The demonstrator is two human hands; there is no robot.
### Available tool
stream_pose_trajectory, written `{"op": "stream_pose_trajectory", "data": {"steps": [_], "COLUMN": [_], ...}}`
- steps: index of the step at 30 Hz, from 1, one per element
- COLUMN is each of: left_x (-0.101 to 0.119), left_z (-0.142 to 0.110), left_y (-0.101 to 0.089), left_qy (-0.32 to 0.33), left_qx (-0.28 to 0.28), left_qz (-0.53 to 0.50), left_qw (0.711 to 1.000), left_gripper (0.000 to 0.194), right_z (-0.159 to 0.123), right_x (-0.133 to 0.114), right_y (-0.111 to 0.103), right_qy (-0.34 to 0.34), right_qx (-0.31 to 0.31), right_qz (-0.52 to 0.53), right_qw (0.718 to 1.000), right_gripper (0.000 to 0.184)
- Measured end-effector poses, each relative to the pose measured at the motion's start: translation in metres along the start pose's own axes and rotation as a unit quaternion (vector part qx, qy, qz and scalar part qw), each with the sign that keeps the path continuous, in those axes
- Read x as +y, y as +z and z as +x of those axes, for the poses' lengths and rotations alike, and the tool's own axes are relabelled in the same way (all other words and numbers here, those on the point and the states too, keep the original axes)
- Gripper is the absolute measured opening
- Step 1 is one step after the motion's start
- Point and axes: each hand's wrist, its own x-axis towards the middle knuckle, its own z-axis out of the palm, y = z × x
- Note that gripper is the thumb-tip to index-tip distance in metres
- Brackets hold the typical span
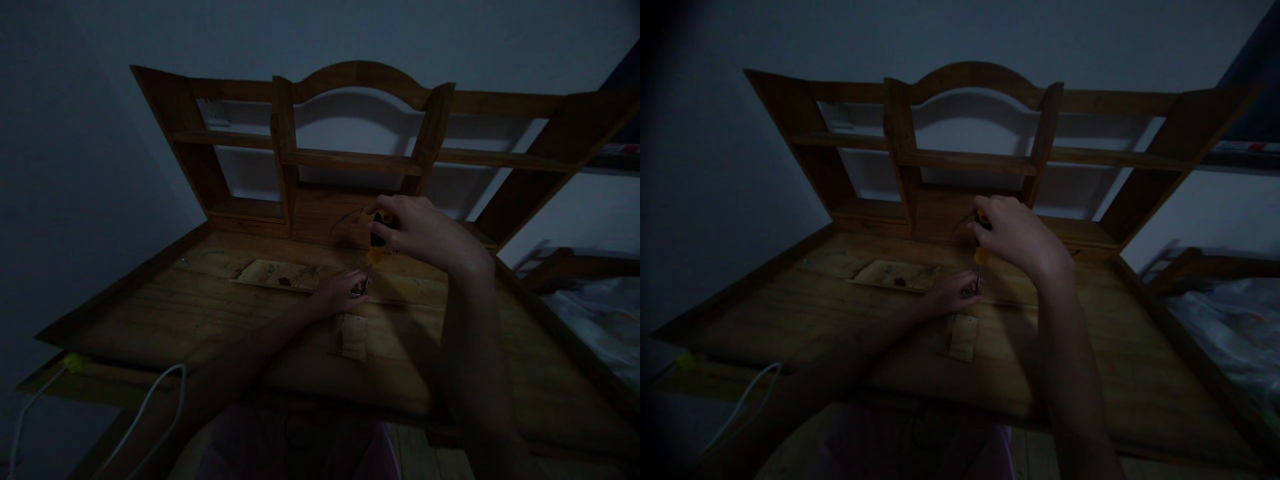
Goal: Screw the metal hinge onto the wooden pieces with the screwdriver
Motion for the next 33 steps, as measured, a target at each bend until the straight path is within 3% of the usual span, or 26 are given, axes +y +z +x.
{"op": "stream_pose_trajectory", "data": {"steps": [10,14,19,26,30,33], "left_x": [0.000,0.001,0.003,0.001,0.002,0.002], "left_z": [0.000,0.001,0.001,0.001,0.001,0.001], "left_y": [0.001,0.000,-0.002,0.000,-0.001,-0.001], "left_qy": [-0.003,-0.010,-0.013,-0.013,-0.008,-0.007], "left_qx": [0.002,-0.004,-0.003,-0.002,-0.001,-0.001], "left_qz": [0.011,0.002,-0.006,-0.011,-0.008,-0.005], "left_qw": [1.000,1.000,1.000,1.000,1.000,1.000], "left_gripper": [0.021,0.021,0.025,0.024,0.020,0.020], "right_z": [0.006,0.006,0.002,0.005,0.006,0.004], "right_x": [0.000,0.004,0.014,0.010,0.007,0.006], "right_y": [0.010,0.010,0.001,0.007,0.011,0.009], "right_qy": [0.060,0.042,-0.024,0.016,0.059,0.033], "right_qx": [0.036,0.043,-0.021,0.013,0.032,0.037], "right_qz": [-0.099,-0.045,0.060,0.000,-0.061,-0.019], "right_qw": [0.993,0.997,0.998,1.000,0.996,0.999], "right_gripper": [0.040,0.044,0.034,0.024,0.035,0.038]}}
